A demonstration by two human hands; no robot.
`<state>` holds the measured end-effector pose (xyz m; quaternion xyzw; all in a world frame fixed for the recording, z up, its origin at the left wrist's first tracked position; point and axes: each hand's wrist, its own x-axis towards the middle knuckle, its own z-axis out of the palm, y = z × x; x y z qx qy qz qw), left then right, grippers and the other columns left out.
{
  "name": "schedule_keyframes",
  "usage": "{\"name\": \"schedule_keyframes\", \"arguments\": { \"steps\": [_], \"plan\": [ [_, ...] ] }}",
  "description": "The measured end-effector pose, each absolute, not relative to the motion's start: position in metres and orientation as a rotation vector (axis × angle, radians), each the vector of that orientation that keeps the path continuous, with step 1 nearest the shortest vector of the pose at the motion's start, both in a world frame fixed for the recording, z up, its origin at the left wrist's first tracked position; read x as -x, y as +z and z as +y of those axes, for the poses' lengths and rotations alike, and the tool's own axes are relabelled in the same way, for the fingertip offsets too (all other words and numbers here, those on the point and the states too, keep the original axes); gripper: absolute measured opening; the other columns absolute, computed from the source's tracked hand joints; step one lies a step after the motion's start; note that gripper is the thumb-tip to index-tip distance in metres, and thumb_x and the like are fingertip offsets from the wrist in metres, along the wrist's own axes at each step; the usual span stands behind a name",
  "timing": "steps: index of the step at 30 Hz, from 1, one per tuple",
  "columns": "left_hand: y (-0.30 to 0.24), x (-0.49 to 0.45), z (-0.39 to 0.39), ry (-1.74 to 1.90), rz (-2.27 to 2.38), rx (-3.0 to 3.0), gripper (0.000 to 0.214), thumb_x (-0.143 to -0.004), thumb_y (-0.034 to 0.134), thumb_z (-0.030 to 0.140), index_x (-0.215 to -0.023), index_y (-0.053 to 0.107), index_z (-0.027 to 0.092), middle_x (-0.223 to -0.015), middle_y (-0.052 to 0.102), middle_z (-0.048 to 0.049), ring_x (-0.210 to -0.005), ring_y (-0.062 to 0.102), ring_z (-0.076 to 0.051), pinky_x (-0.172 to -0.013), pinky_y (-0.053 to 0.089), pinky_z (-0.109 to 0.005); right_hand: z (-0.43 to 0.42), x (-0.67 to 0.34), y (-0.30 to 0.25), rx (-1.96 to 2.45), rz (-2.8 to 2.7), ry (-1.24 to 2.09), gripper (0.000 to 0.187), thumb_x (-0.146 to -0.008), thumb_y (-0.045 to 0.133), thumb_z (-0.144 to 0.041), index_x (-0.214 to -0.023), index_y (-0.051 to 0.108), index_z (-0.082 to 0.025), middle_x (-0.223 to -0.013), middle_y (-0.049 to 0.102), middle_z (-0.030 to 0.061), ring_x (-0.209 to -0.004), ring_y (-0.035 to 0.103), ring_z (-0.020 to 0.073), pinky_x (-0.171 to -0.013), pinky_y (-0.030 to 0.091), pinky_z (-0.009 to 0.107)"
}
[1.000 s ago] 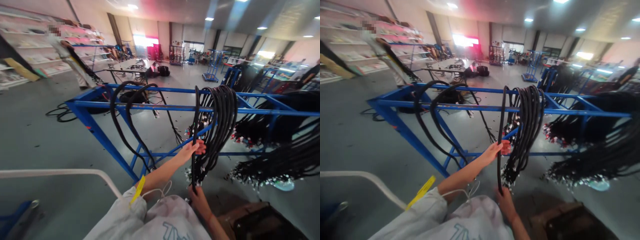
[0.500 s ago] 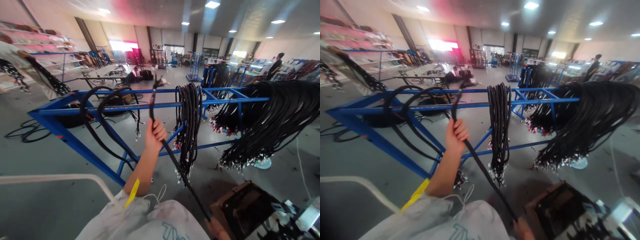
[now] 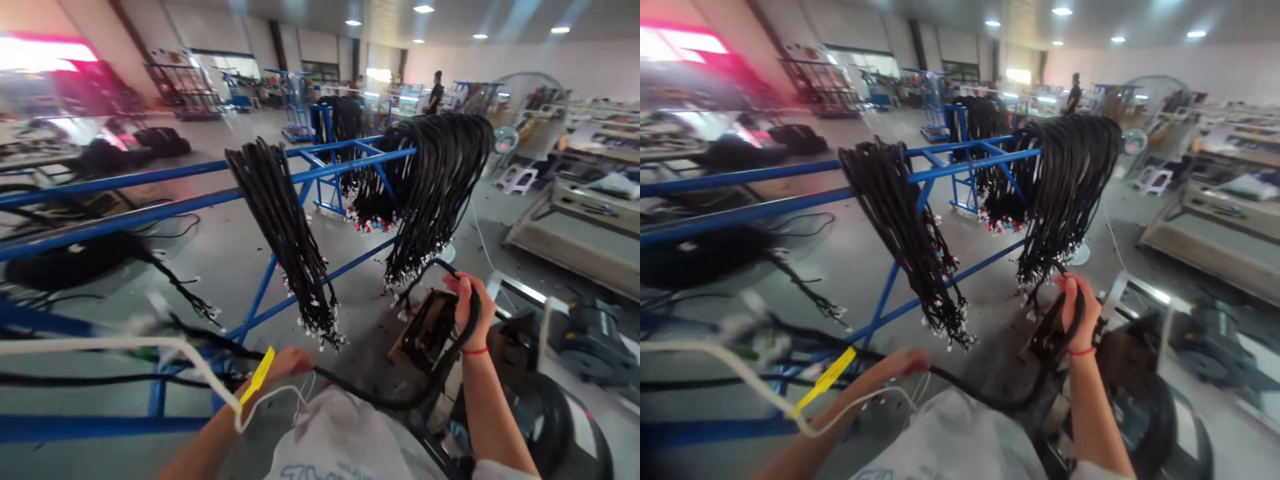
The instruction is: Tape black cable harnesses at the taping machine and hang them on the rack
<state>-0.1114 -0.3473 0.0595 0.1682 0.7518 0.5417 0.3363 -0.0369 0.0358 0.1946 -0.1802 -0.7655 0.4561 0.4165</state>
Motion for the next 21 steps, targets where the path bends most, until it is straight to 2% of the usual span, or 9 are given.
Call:
{"name": "schedule_keyframes", "arguments": {
  "steps": [1,5,8,11,12,14,17,19,21],
  "plan": [
    [0.069,0.119,-0.321,1.425,1.848,-0.366,0.054,-0.069,0.061,0.069,-0.058,0.061,0.017,-0.051,0.059,-0.002,-0.044,0.05,-0.014,-0.041,0.031,-0.022,0.029,0.027,0.202,0.381,-1.892,1.161,0.04,-0.092,0.048,-0.052,-0.103,0.066,-0.019,-0.09,0.073,0.0104,-0.085,0.07,0.0258,-0.08,0.054,0.04],
    [0.12,0.147,-0.172,1.587,1.224,-0.164,0.052,-0.087,0.047,0.065,-0.089,0.066,0.016,-0.089,0.071,-0.0107,-0.076,0.066,-0.019,-0.06,0.048,-0.026,-0.006,-0.028,0.199,0.087,-2.048,1.12,0.022,-0.089,0.06,-0.036,-0.105,0.071,-0.028,-0.101,0.072,0.0077,-0.094,0.069,0.0245,-0.087,0.055,0.039],
    [0.155,0.171,-0.064,1.687,0.998,-0.154,0.051,-0.098,0.032,0.053,-0.086,0.061,0.012,-0.082,0.067,-0.0093,-0.072,0.062,-0.014,-0.061,0.049,-0.022,-0.033,-0.074,0.174,-0.115,-2.206,1.106,0.03,-0.084,0.064,-0.025,-0.111,0.072,-0.037,-0.114,0.07,0.0045,-0.101,0.068,0.025,-0.086,0.056,0.039],
    [0.184,0.195,0.011,1.691,1.026,-0.295,0.039,-0.103,0.026,0.029,-0.077,0.052,0.015,-0.057,0.048,0.0026,-0.047,0.041,-0.006,-0.048,0.039,-0.015,-0.05,-0.109,0.138,-0.219,-2.511,1.22,0.049,-0.083,0.056,-0.016,-0.118,0.066,-0.048,-0.129,0.062,-0.002,-0.118,0.059,0.0258,-0.095,0.052,0.046],
    [0.192,0.198,0.028,1.658,1.017,-0.353,0.036,-0.103,0.027,0.025,-0.075,0.05,0.016,-0.053,0.04,0.0058,-0.043,0.033,-0.004,-0.043,0.034,-0.013,-0.051,-0.116,0.127,-0.152,-2.581,1.274,0.05,-0.081,0.054,-0.014,-0.116,0.068,-0.048,-0.132,0.059,-0.0025,-0.122,0.056,0.0268,-0.098,0.05,0.049],
    [0.199,0.191,0.048,1.563,0.97,-0.448,0.03,-0.101,0.034,0.025,-0.074,0.047,0.017,-0.051,0.028,0.0094,-0.038,0.022,-0.003,-0.037,0.024,-0.011,-0.043,-0.12,0.11,0.194,-2.517,1.346,0.043,-0.078,0.054,-0.015,-0.105,0.074,-0.041,-0.133,0.058,0.0015,-0.124,0.054,0.0306,-0.1,0.047,0.054],
    [0.189,0.154,0.042,1.252,0.89,-0.605,0.032,-0.094,0.051,0.043,-0.075,0.045,0.018,-0.05,0.025,0.0112,-0.036,0.017,-0.004,-0.032,0.014,-0.013,-0.011,-0.101,0.11,0.763,-1.956,1.453,0.027,-0.08,0.061,-0.029,-0.103,0.075,-0.029,-0.126,0.063,0.0097,-0.116,0.059,0.0322,-0.101,0.045,0.057],
    [0.171,0.129,0.016,1.02,0.821,-0.769,0.044,-0.086,0.056,0.059,-0.072,0.041,0.02,-0.048,0.026,0.0114,-0.034,0.016,-0.004,-0.031,0.012,-0.014,0.02,-0.073,0.125,0.902,-1.501,1.649,0.036,-0.078,0.068,-0.043,-0.109,0.071,-0.024,-0.119,0.067,0.0114,-0.11,0.063,0.0292,-0.101,0.045,0.054],
    [0.152,0.122,-0.017,0.93,0.748,-0.853,0.053,-0.081,0.056,0.069,-0.067,0.037,0.021,-0.044,0.022,0.0118,-0.033,0.014,-0.004,-0.031,0.01,-0.015,0.051,-0.043,0.142,0.821,-1.093,1.903,0.046,-0.075,0.067,-0.057,-0.101,0.069,-0.02,-0.109,0.07,0.0126,-0.103,0.066,0.0263,-0.096,0.05,0.046]
  ]
}}
